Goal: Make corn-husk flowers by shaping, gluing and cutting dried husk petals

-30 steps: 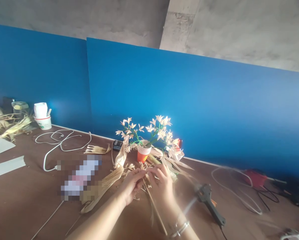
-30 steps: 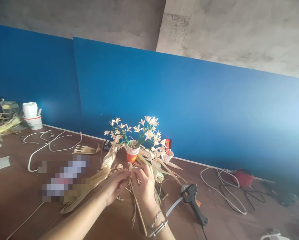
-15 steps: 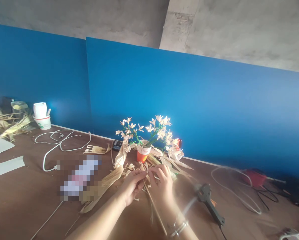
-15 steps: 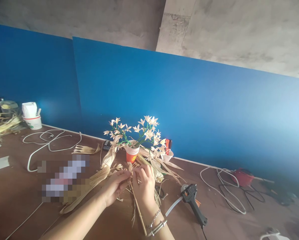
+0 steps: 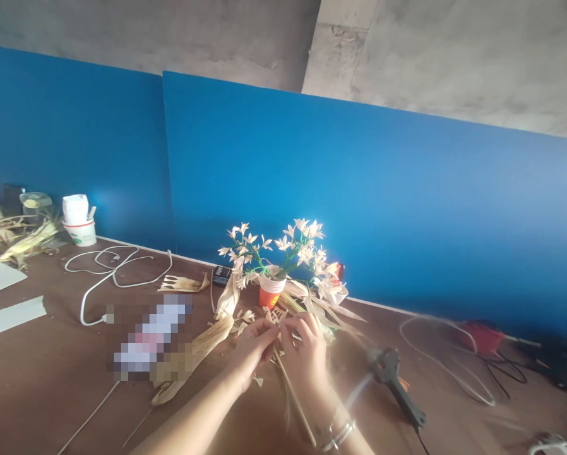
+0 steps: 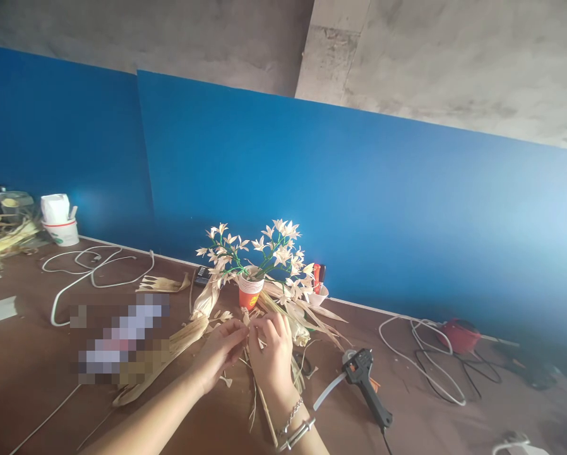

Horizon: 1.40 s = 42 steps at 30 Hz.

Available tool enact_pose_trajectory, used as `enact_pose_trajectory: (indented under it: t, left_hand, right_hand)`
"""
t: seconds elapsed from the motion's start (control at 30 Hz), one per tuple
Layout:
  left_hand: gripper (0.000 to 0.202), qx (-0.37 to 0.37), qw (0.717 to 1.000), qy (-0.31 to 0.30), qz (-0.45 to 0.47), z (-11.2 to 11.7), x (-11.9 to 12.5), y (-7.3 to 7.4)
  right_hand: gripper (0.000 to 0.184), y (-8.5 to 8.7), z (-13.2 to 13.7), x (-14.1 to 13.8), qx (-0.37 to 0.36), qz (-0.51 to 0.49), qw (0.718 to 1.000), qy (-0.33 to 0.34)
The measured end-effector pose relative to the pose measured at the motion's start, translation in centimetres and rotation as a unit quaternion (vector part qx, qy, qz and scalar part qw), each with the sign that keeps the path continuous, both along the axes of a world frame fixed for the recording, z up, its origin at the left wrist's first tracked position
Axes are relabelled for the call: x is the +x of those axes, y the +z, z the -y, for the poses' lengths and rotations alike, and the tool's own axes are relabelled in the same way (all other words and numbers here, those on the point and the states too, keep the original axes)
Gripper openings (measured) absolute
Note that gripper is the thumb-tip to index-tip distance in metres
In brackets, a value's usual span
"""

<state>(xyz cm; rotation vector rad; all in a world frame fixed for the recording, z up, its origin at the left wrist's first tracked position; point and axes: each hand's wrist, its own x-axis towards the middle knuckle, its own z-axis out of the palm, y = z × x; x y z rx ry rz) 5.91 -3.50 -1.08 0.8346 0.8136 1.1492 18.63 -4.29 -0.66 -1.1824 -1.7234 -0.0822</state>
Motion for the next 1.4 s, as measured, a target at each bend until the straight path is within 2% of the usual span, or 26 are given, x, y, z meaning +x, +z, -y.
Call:
enact_pose_trajectory:
  t: [0.33, 0.5, 0.6, 0.7, 0.93, 1.13, 1.2, 1.27, 1.33, 1.4]
  left_hand:
    - [0.043, 0.041, 0.995, 0.055, -0.072, -0.5, 0.2, -0.9]
    - [0.042, 0.054, 0.994, 0.06, -0.073, -0.5, 0.0, -0.6]
    - [0.042, 0.064, 0.993, 0.057, -0.078, -0.4, 0.0, -0.4]
    - [0.042, 0.068, 0.993, 0.057, -0.071, -0.3, 0.0, -0.4]
    - [0.04, 0.077, 0.995, 0.065, -0.01, -0.1, -0.2, -0.1]
    - [0.038, 0.09, 0.995, 0.047, -0.006, -0.2, -0.4, -0.4]
    - [0.038, 0.089, 0.995, 0.035, -0.003, -0.3, -0.6, -0.5]
    - [0.038, 0.088, 0.996, 0.015, 0.003, -0.4, -0.8, -0.4]
    - [0.037, 0.085, 0.996, -0.008, 0.009, -0.4, -1.1, -0.2]
    - [0.037, 0.081, 0.996, -0.026, 0.015, -0.4, -1.3, 0.0]
  right_hand:
    - [0.016, 0.2, 0.3, 0.0, 0.014, 0.042, 0.999, 0.012]
    - [0.032, 0.8, 0.6, 0.1, -0.004, -0.004, 1.0, 0.026]
    - [0.024, 1.6, 0.8, 0.2, -0.026, -0.058, 0.998, 0.03]
    - [0.012, 2.2, 1.0, 0.1, -0.038, -0.065, 0.995, 0.06]
    - [0.015, 1.8, 1.1, 0.1, -0.021, -0.057, 0.993, 0.102]
    - [0.018, 1.6, 1.4, 0.3, -0.005, -0.038, 0.99, 0.136]
    - [0.012, 1.9, 1.7, 0.2, -0.024, -0.057, 0.989, 0.132]
    - [0.011, 2.3, 1.8, 0.1, -0.069, -0.122, 0.985, 0.105]
    - [0.024, 2.9, 1.8, 0.2, -0.14, -0.214, 0.964, 0.077]
    - [0.032, 3.4, 1.4, 0.5, -0.224, -0.287, 0.927, 0.087]
